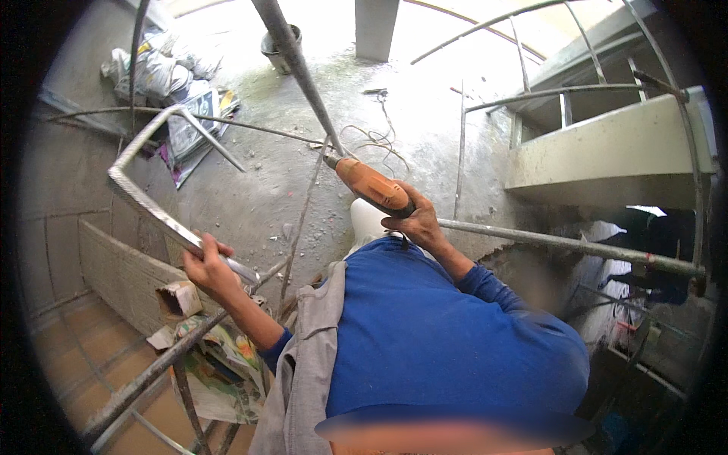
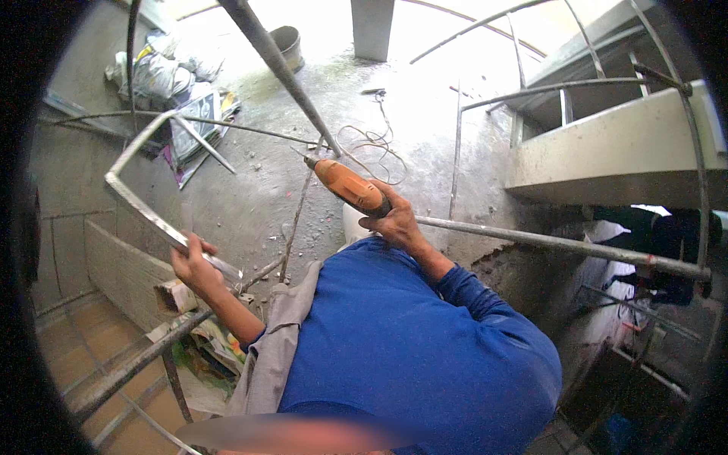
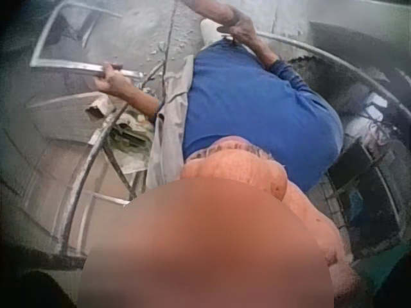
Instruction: The person uses a power drill to fasten metal bars to a scaffolding structure. They then use a hammer to adjust the bars and secure them in place. The person moves around the scaffolding to access different sections.
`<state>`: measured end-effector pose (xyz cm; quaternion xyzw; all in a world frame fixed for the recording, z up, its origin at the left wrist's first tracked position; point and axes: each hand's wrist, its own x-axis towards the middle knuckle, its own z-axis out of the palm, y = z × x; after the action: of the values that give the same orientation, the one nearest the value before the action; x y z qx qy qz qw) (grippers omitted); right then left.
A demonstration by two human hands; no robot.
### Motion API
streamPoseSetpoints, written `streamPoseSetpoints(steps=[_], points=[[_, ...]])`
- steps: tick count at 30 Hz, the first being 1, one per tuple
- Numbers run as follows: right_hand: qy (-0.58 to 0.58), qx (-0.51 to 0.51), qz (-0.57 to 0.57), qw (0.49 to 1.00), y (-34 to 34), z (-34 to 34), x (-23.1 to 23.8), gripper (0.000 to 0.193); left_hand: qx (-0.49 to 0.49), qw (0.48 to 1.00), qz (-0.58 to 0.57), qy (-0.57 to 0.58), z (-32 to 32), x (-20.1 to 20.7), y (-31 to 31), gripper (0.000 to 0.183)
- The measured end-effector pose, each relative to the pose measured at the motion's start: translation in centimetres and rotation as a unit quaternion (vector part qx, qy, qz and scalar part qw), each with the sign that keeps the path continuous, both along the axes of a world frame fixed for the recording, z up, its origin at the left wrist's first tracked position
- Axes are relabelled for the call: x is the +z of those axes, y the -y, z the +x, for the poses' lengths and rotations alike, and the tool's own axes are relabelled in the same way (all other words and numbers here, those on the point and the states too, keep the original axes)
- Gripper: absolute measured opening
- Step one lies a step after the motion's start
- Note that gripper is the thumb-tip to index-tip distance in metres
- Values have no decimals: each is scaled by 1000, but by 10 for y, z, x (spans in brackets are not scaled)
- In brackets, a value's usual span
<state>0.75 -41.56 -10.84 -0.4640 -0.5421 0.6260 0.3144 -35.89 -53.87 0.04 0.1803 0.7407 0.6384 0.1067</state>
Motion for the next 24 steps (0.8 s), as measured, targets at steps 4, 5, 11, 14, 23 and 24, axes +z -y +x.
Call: streamPoseSetpoints(steps=[4,5,11,14,23,24], points=[[18,-68,42,997,-6,24,1,84,-77,988,-97,91,38,-8,11,14],[19,-82,43,996,-8,30,1,84,-107,984,-114,84,46,-9,12,14],[44,-149,31,987,-36,73,-13,85,-180,940,-282,71,84,-2,4,15],[42,-184,-6,982,-66,94,-19,86,-242,913,-324,54,98,-9,-31,24],[-69,-213,-4,975,-225,152,-27,85,-358,899,-243,57,207,-26,-230,62],[32,-222,13,975,-251,160,-30,85,-405,884,-229,45,217,-30,-264,60]])
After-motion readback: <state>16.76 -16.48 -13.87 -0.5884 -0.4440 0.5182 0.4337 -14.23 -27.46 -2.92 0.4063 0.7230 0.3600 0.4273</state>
